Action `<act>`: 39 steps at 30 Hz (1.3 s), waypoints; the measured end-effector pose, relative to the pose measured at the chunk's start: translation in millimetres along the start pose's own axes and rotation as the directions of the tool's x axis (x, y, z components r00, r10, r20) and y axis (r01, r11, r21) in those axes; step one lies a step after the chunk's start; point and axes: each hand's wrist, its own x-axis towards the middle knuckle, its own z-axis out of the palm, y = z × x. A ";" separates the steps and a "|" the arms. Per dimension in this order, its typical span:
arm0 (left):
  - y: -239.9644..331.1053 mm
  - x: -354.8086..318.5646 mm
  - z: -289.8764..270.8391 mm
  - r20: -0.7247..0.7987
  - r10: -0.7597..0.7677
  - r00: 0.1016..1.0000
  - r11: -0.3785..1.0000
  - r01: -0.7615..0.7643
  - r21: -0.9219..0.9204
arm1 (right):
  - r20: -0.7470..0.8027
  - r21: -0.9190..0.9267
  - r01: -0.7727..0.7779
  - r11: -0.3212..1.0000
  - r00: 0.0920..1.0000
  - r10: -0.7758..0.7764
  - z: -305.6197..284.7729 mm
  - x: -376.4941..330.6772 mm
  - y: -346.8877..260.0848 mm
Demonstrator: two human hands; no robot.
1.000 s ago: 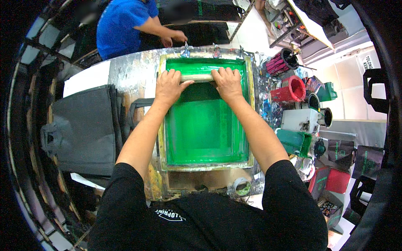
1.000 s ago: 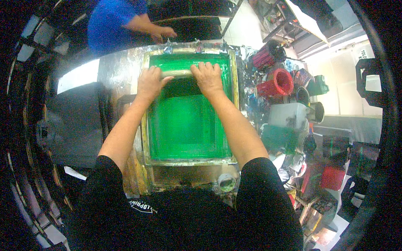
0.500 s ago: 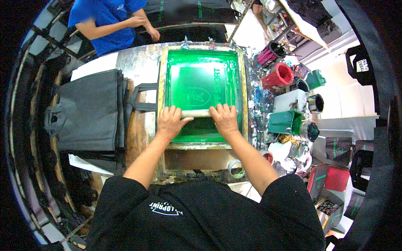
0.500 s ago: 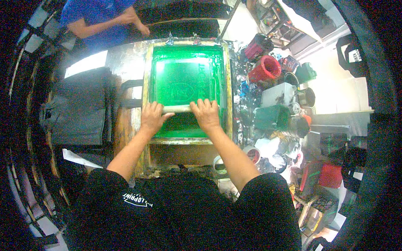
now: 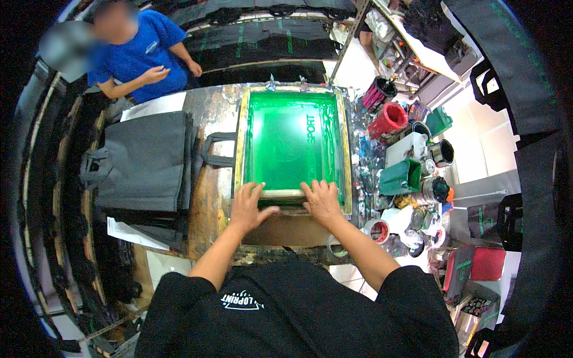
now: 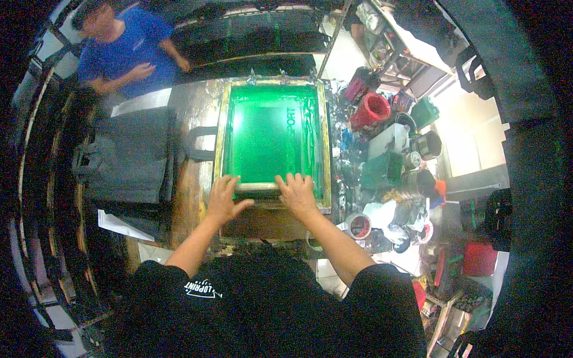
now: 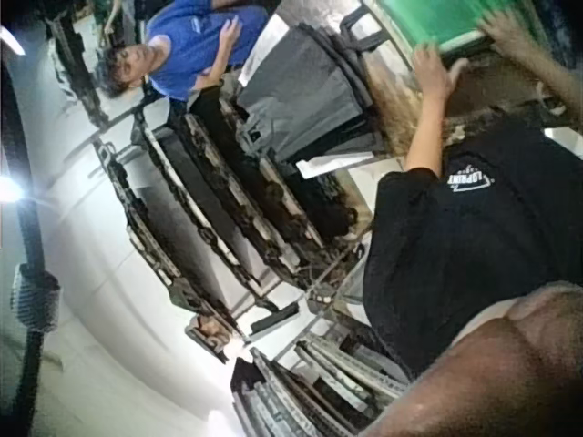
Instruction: The person performs screen printing on black tote bags using a green ink-filled screen and a squeegee. They repeatedly pull the squeegee across the screen to transfer the design onto the bags, then lift the screen to reveal the printed logo. Another person in the background assists by moving the printed bags to a drying rack.
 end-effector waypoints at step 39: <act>-54.7 -18.7 52.9 0.050 -0.700 0.713 0.696 0.664 0.274 | -0.642 -0.049 -0.014 0.999 0.766 -0.021 -252.3 182.8 57.5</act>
